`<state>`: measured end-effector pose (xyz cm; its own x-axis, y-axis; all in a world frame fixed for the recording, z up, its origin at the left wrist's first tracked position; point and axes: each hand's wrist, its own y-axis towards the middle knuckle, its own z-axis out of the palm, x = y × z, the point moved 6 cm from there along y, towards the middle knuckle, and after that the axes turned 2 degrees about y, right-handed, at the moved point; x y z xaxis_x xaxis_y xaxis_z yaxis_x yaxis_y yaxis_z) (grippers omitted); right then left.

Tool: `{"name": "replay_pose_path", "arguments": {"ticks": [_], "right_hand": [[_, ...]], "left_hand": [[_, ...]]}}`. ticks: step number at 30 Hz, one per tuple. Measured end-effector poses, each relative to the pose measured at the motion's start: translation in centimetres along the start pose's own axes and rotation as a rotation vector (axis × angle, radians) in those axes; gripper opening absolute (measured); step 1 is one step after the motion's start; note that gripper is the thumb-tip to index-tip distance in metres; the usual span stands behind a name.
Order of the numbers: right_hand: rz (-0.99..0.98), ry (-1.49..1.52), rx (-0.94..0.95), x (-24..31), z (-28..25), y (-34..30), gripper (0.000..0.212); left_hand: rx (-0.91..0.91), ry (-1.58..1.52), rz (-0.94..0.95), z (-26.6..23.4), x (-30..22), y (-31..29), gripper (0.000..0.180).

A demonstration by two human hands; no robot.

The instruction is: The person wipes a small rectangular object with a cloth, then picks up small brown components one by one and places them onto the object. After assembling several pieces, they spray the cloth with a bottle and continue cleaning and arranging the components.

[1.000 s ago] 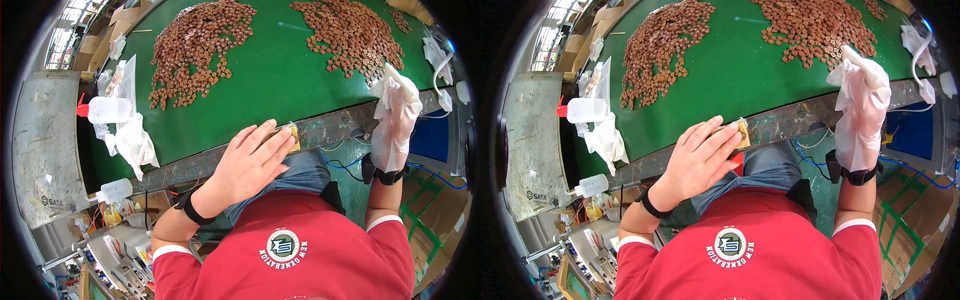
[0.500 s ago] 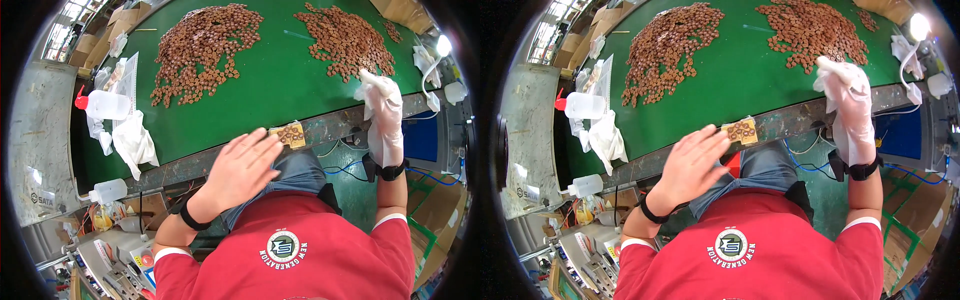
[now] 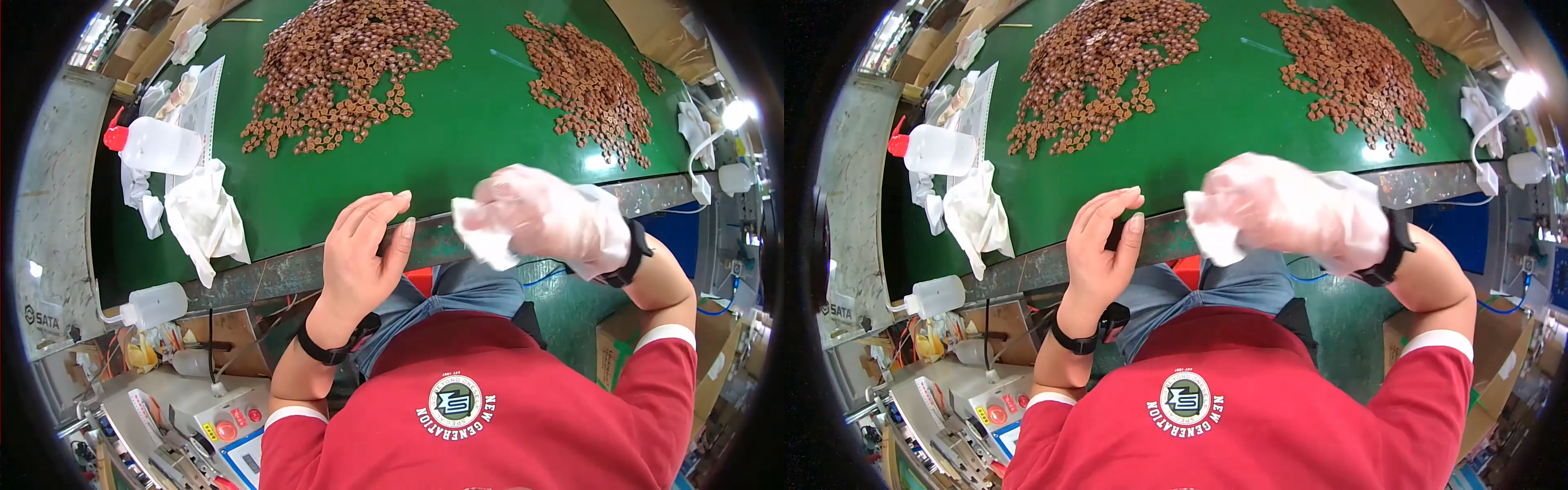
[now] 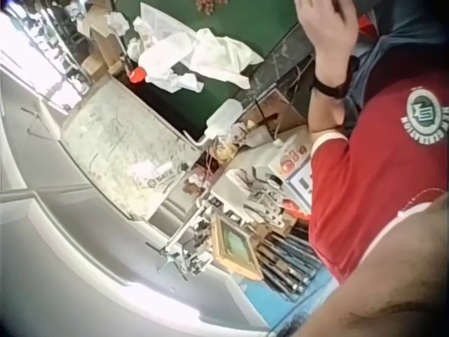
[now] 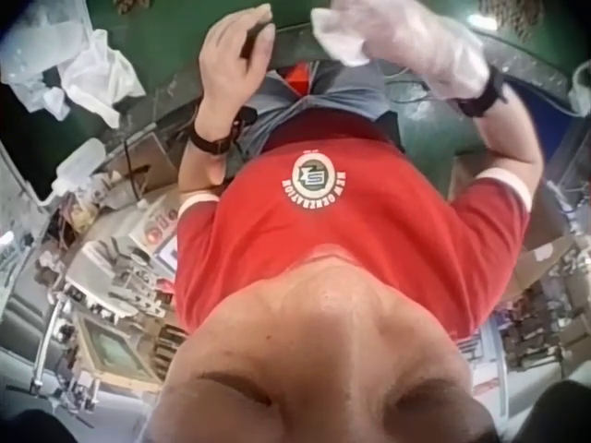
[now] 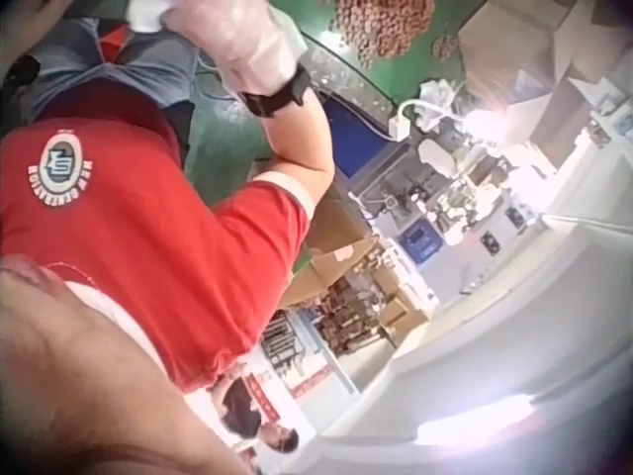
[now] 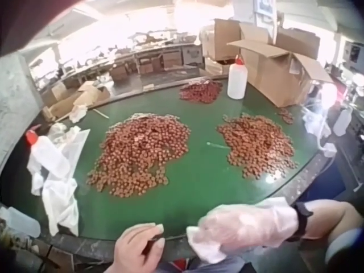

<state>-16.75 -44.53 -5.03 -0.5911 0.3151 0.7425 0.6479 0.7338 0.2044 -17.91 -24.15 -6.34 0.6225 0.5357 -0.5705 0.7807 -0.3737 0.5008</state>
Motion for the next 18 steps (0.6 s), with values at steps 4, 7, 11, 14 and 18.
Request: {"name": "replay_pose_path", "arguments": {"ticks": [4, 7, 11, 14, 18], "right_hand": [[-0.06, 0.077, -0.039, 0.8, 0.0, 1.0, 0.045], [0.06, -0.233, 0.171, 0.4, -0.2, -1.6, 0.044], [-0.114, -0.281, -0.002, 1.6, -1.0, -1.4, 0.043], [-0.1, -0.188, 0.11, 1.6, 0.8, 1.3, 0.041], [-0.109, -0.158, 0.082, 1.4, -0.3, -0.4, 0.04]], "left_hand": [[-0.001, -0.025, -0.035, -0.1, 0.2, 0.1, 0.024], [0.012, -0.026, -0.059, -0.2, 0.3, 0.0, 0.024], [0.058, -0.028, -0.047, 0.2, 0.1, 0.2, 0.023], [0.063, -0.023, -0.036, 0.4, 0.1, 0.3, 0.023], [0.044, -0.004, -0.078, 0.1, 0.6, 0.1, 0.022]]}}
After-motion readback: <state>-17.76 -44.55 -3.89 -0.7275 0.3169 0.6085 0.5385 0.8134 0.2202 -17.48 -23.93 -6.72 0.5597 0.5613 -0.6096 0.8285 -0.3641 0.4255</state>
